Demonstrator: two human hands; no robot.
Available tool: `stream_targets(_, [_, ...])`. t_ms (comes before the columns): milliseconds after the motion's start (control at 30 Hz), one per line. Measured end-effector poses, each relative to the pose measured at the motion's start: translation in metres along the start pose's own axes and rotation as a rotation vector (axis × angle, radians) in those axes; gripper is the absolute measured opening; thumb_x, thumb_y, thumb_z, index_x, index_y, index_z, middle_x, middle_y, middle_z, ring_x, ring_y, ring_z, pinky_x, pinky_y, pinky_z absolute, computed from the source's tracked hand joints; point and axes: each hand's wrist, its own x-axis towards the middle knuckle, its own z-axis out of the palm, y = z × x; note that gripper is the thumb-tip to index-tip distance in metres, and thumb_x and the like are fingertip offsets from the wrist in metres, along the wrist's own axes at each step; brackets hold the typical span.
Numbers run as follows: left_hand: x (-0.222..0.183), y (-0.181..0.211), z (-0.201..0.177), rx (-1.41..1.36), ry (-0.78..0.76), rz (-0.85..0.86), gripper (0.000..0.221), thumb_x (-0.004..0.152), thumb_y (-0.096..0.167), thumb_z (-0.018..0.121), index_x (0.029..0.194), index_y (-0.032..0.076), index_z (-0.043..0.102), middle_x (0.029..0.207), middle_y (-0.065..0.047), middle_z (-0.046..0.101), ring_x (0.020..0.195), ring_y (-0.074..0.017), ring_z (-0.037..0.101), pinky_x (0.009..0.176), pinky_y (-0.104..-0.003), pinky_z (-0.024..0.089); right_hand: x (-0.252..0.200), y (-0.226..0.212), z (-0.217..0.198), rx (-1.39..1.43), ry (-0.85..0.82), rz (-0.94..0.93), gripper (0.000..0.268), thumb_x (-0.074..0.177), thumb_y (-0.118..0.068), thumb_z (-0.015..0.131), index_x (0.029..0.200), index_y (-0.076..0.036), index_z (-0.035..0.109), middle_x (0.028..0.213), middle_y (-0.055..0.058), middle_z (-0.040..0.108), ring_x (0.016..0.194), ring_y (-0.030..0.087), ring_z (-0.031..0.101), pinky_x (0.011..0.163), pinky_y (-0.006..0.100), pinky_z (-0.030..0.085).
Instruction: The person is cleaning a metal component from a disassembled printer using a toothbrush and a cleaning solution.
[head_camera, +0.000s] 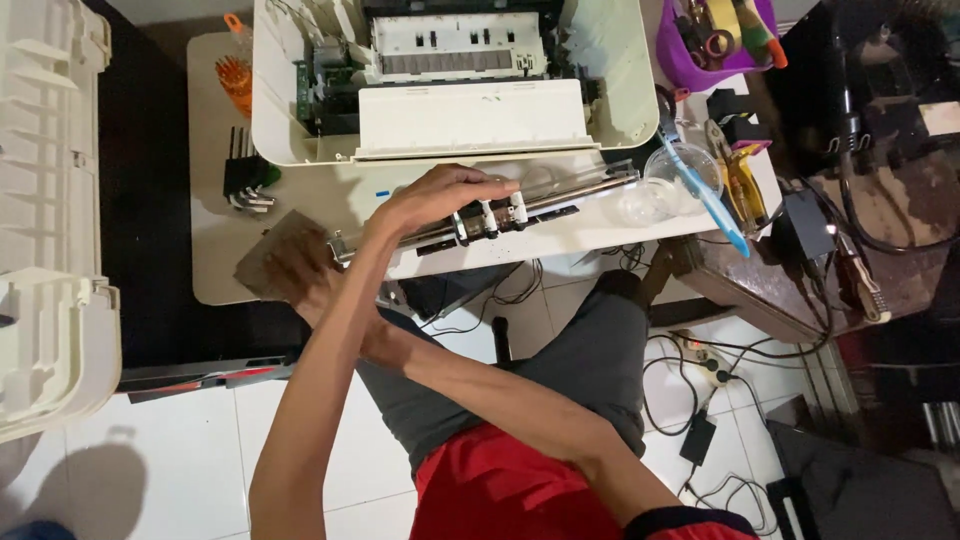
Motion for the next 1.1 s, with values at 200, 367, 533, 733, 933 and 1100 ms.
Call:
stream_targets(200, [-0.005, 0.005, 0.002, -0.026, -0.02, 0.043, 0.071, 0.083, 0.071, 0.064, 0.118, 0.011, 0.077, 0.15, -0.028, 0.052, 0.148, -0.0561, 0.032, 0.119, -0.069, 0.026, -0.021, 0.028, -0.014, 0.856, 0.1, -0.121, 0.036, 0.109, -0.033, 0.058, 0.137, -0.014, 0.071, 0.148, 0.001, 0.062, 0.147, 0.017, 0.045, 0.124, 0.036, 0.023])
stream_targets(367, [-0.004, 0.005, -0.002, 0.002, -0.023, 0.008, 0.066, 0.082, 0.072, 0.066, 0.113, 0.016, 0.078, 0.151, -0.022, 0.055, 0.148, -0.0514, 0.036, 0.12, -0.067, 0.028, -0.058, 0.084, 0.016, 0.136, 0.116, 0.075, 0.032, 0.102, -0.028, 0.061, 0.128, -0.012, 0.072, 0.135, 0.003, 0.067, 0.138, 0.022, 0.054, 0.121, 0.039, 0.031])
stream_targets(533, [-0.004, 0.001, -0.001, -0.009, -0.024, 0.041, 0.066, 0.085, 0.07, 0.065, 0.112, 0.011, 0.077, 0.15, -0.026, 0.054, 0.147, -0.0525, 0.037, 0.119, -0.069, 0.028, -0.143, 0.085, 0.021, -1.051, 0.197, 0.374, 0.029, 0.092, -0.016, 0.061, 0.118, -0.006, 0.069, 0.112, 0.013, 0.069, 0.116, 0.035, 0.066, 0.108, 0.047, 0.046])
stream_targets(733, [-0.01, 0.01, -0.002, 0.012, 0.045, -0.02, 0.059, 0.079, 0.07, 0.069, 0.105, 0.019, 0.079, 0.147, -0.019, 0.059, 0.146, -0.0464, 0.043, 0.119, -0.064, 0.029, -0.188, -0.012, -0.028, -1.159, 0.585, 0.158, 0.045, 0.087, 0.002, 0.067, 0.132, -0.003, 0.066, 0.117, 0.008, 0.071, 0.105, 0.03, 0.071, 0.09, 0.044, 0.058])
stream_targets(933, [-0.011, 0.014, 0.007, 0.0, 0.034, 0.008, 0.072, 0.081, 0.071, 0.065, 0.12, 0.012, 0.078, 0.147, -0.024, 0.058, 0.145, -0.0536, 0.041, 0.117, -0.071, 0.027, -0.13, -0.054, -0.085, -1.701, 0.54, -0.235, 0.023, 0.099, -0.005, 0.062, 0.114, -0.008, 0.08, 0.12, 0.007, 0.076, 0.117, 0.027, 0.071, 0.115, 0.055, 0.042])
stream_targets(1100, [-0.008, 0.015, 0.008, 0.037, 0.048, -0.009, 0.071, 0.082, 0.071, 0.065, 0.118, 0.012, 0.078, 0.134, -0.021, 0.066, 0.139, -0.0518, 0.048, 0.115, -0.073, 0.03, -0.121, -0.036, -0.102, -1.799, 0.488, -0.135, 0.023, 0.103, -0.009, 0.057, 0.116, -0.009, 0.075, 0.125, 0.007, 0.073, 0.119, 0.027, 0.069, 0.114, 0.051, 0.042])
